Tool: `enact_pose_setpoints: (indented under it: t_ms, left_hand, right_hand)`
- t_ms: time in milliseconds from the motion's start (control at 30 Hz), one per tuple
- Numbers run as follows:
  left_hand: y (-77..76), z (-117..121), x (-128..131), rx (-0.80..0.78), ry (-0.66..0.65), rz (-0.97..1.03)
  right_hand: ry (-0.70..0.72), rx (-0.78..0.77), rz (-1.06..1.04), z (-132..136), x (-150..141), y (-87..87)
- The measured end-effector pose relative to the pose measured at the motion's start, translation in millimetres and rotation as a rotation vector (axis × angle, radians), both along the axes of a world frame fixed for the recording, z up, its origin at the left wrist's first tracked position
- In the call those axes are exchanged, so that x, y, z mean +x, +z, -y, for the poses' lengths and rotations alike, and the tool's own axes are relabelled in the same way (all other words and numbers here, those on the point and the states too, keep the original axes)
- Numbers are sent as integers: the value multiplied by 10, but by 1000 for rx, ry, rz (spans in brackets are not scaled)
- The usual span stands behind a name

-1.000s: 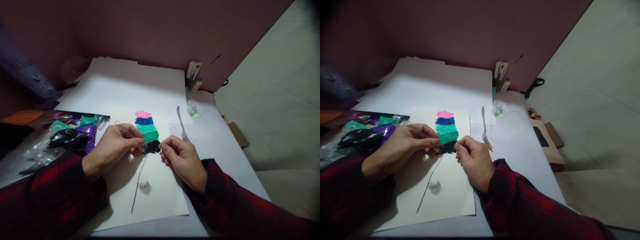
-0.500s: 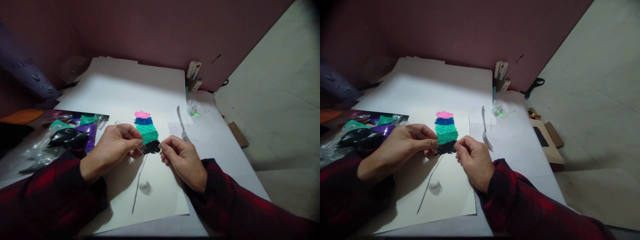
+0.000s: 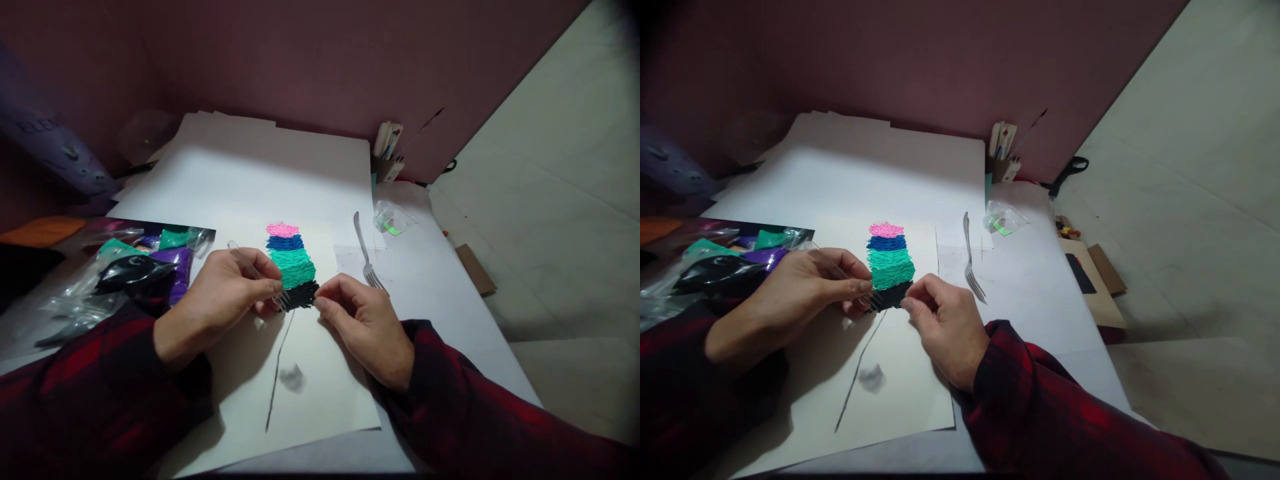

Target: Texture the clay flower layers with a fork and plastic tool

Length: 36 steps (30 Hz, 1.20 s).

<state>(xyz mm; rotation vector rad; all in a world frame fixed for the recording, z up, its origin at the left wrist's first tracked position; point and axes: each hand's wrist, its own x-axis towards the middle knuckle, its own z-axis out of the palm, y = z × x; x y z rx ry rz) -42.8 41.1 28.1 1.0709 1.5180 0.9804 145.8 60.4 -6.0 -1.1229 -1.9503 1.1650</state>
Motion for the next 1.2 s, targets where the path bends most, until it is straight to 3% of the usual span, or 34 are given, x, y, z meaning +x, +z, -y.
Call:
enact_pose_setpoints:
  t_ms: [233,1200]
  left_hand:
    - [20,13,-5,-9,-14,6]
    - [26,61,-101,-53,-21,18]
  right_hand:
    - [155,304,284,98,3,91]
    - [162,320,332,132,-12,94]
